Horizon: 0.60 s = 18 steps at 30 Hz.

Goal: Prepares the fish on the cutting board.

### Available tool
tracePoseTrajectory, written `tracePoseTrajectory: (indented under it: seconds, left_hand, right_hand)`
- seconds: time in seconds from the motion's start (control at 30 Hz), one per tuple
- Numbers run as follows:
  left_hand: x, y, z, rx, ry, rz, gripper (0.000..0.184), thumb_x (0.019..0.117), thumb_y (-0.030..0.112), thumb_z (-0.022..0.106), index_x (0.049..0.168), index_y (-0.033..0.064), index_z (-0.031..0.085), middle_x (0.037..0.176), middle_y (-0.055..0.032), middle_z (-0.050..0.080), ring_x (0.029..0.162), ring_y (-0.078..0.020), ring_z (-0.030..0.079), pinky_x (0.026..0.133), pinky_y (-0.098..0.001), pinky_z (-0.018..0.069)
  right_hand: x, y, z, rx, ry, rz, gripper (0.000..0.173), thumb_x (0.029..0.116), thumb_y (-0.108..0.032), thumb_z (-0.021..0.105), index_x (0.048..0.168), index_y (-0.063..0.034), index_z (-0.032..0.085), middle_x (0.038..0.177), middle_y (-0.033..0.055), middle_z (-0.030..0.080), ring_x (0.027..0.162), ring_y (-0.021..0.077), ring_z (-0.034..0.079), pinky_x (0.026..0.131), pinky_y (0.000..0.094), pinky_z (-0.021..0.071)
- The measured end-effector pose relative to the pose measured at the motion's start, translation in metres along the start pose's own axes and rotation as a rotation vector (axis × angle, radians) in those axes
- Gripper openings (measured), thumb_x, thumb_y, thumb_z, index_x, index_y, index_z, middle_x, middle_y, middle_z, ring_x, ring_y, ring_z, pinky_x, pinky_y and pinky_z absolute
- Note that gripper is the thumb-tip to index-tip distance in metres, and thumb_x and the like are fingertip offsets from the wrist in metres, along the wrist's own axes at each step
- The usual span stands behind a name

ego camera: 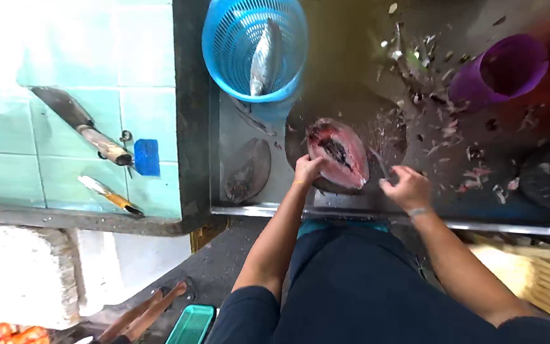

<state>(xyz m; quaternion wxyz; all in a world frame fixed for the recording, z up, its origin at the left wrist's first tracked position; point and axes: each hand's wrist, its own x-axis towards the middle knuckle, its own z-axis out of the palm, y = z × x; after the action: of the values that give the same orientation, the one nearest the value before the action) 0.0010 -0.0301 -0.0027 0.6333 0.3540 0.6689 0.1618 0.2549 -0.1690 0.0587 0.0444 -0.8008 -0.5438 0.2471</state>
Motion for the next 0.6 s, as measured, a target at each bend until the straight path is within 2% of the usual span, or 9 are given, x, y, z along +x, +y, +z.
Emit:
tracePoseTrajectory:
  seconds: [0.03, 0.13, 0.2, 0.23, 0.3, 0.4, 0.43, 0.5, 0.6]
  left_hand:
    - [-0.010, -0.012, 0.004, -0.059, -0.013, -0.033, 0.037, 0.0943, 0.021, 0.073, 0.122, -0.0013, 0.065, 0.104, -0.0178, 0.074, 0.089, -0.0266, 0.074, 0.079, -0.0456, 0.0638]
    - [-0.008, -0.012, 0.012, -0.133, 0.007, -0.031, 0.032, 0.0939, 0.018, 0.072, 0.118, -0.0022, 0.066, 0.097, -0.0166, 0.074, 0.082, -0.0248, 0.074, 0.074, -0.0428, 0.0632]
    - [-0.012, -0.012, 0.015, -0.128, 0.038, -0.047, 0.032, 0.0934, 0.019, 0.073, 0.117, -0.0020, 0.067, 0.098, -0.0166, 0.074, 0.082, -0.0251, 0.074, 0.074, -0.0430, 0.0635]
    - [-0.012, -0.010, 0.015, -0.129, 0.052, -0.049, 0.032, 0.0934, 0.019, 0.073, 0.117, -0.0021, 0.067, 0.098, -0.0169, 0.074, 0.083, -0.0256, 0.074, 0.074, -0.0440, 0.0635]
    - [-0.012, -0.008, 0.018, -0.141, 0.080, -0.049, 0.031, 0.0927, 0.018, 0.072, 0.116, -0.0018, 0.067, 0.098, -0.0171, 0.074, 0.085, -0.0263, 0.075, 0.076, -0.0456, 0.0639]
    - [-0.012, -0.011, 0.026, -0.177, 0.083, -0.032, 0.034, 0.0934, 0.018, 0.072, 0.120, -0.0015, 0.064, 0.103, -0.0180, 0.073, 0.091, -0.0270, 0.074, 0.079, -0.0463, 0.0630]
    - [-0.011, -0.013, 0.031, -0.189, 0.083, -0.020, 0.035, 0.0916, 0.017, 0.073, 0.120, -0.0014, 0.064, 0.103, -0.0176, 0.074, 0.091, -0.0268, 0.074, 0.079, -0.0462, 0.0626]
    - [-0.015, -0.018, 0.038, -0.215, 0.099, -0.006, 0.036, 0.0877, 0.014, 0.076, 0.118, -0.0021, 0.065, 0.101, -0.0174, 0.075, 0.090, -0.0269, 0.075, 0.079, -0.0465, 0.0635]
    - [-0.015, -0.019, 0.040, -0.263, 0.100, 0.003, 0.036, 0.0891, 0.012, 0.075, 0.119, -0.0029, 0.063, 0.102, -0.0180, 0.074, 0.090, -0.0267, 0.074, 0.079, -0.0455, 0.0631]
  right_hand:
    - [-0.014, -0.017, 0.012, -0.005, -0.031, -0.066, 0.048, 0.0887, -0.041, 0.071, 0.121, -0.0061, 0.071, 0.117, 0.0202, 0.071, 0.101, 0.0424, 0.070, 0.081, 0.0675, 0.0534]
    - [-0.005, -0.060, 0.040, -0.055, -0.045, -0.188, 0.041, 0.0874, -0.041, 0.064, 0.112, -0.0090, 0.073, 0.106, 0.0169, 0.071, 0.094, 0.0385, 0.069, 0.076, 0.0629, 0.0505]
    - [-0.007, -0.064, 0.041, -0.051, -0.060, -0.206, 0.027, 0.0911, -0.029, 0.060, 0.102, -0.0074, 0.072, 0.096, 0.0173, 0.072, 0.087, 0.0388, 0.070, 0.070, 0.0622, 0.0510]
    - [-0.009, -0.061, 0.032, -0.032, -0.060, -0.195, 0.024, 0.0920, -0.024, 0.059, 0.101, -0.0062, 0.073, 0.094, 0.0179, 0.072, 0.085, 0.0393, 0.070, 0.068, 0.0625, 0.0519]
    - [-0.014, -0.051, 0.015, -0.015, -0.046, -0.150, 0.024, 0.0921, -0.021, 0.059, 0.102, -0.0053, 0.074, 0.096, 0.0181, 0.073, 0.085, 0.0396, 0.071, 0.068, 0.0625, 0.0526]
    - [-0.013, -0.053, 0.021, -0.027, -0.097, -0.104, 0.033, 0.0921, -0.033, 0.063, 0.110, -0.0076, 0.073, 0.104, 0.0170, 0.074, 0.092, 0.0393, 0.071, 0.074, 0.0637, 0.0523]
    - [-0.010, -0.054, 0.030, -0.028, -0.117, -0.110, 0.033, 0.0918, -0.035, 0.063, 0.108, -0.0078, 0.073, 0.104, 0.0172, 0.073, 0.092, 0.0396, 0.070, 0.074, 0.0642, 0.0518]
    - [-0.012, -0.045, 0.040, -0.016, -0.098, -0.136, 0.027, 0.0922, -0.029, 0.061, 0.104, -0.0082, 0.073, 0.098, 0.0172, 0.073, 0.088, 0.0394, 0.071, 0.070, 0.0639, 0.0529]
    - [-0.022, -0.031, 0.024, 0.023, -0.076, -0.074, 0.028, 0.0917, -0.026, 0.061, 0.108, -0.0080, 0.075, 0.099, 0.0167, 0.075, 0.089, 0.0390, 0.072, 0.074, 0.0638, 0.0528]
